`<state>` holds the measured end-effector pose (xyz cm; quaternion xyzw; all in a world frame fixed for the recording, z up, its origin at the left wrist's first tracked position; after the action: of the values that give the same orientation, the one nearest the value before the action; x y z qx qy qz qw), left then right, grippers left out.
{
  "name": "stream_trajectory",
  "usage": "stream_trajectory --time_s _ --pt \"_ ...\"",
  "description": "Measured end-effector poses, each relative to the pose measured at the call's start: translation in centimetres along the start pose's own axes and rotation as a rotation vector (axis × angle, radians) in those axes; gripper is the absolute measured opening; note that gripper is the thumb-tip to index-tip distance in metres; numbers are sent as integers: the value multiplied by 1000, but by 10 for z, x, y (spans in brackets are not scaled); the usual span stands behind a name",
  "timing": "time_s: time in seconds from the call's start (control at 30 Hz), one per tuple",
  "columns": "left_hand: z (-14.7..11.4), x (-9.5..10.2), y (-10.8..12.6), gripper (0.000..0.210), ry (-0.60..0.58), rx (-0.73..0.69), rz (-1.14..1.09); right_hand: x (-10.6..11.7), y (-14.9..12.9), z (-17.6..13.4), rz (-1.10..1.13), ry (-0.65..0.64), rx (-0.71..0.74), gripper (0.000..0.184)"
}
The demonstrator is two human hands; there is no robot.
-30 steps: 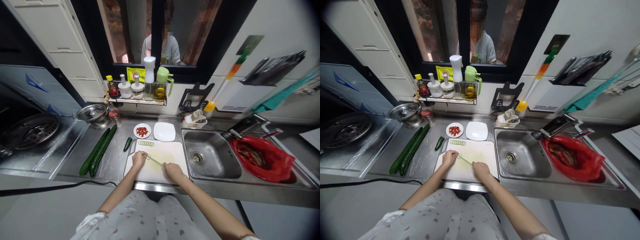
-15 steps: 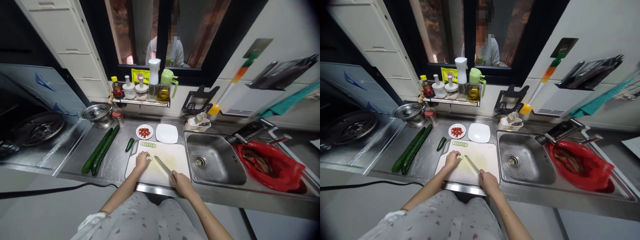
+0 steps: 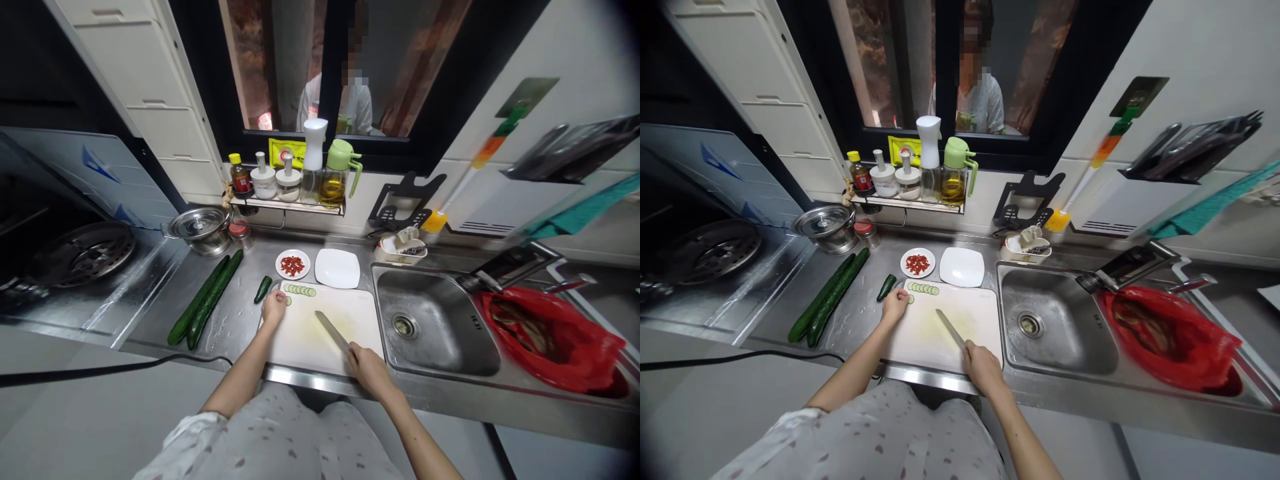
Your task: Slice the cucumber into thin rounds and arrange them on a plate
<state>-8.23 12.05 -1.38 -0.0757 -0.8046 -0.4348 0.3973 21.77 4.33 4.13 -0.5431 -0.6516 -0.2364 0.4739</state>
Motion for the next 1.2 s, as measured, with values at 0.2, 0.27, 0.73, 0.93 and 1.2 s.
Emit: stream_trajectory --time_s 0.2,0.27,0.73,0.93,1.2 --pt "9 6 1 12 24 36 110 1 1 -1 -17 -27 -15 29" --pt "8 5 2 13 21 27 155 0 2 -2 -15 -21 -14 29" --pt "4 2 10 23 72 -88 328 -1 4 2 -5 -11 -5 28" --pt "1 3 10 23 55 -67 317 3 3 1 -1 -2 -11 28" --pt "-5 0 14 18 58 -72 339 8 5 -3 21 -9 -28 26"
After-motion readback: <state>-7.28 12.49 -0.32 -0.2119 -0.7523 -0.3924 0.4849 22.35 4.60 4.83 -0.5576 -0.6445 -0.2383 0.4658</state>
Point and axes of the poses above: each hand's wrist, its own z-axis towards the middle knuckle, its own x-axis out of the back of the hand, y = z × x, the point moved 7 cm from there along z, towards the middle knuckle, and after that the axes turned 7 degrees about x, right-handed, at the moved point
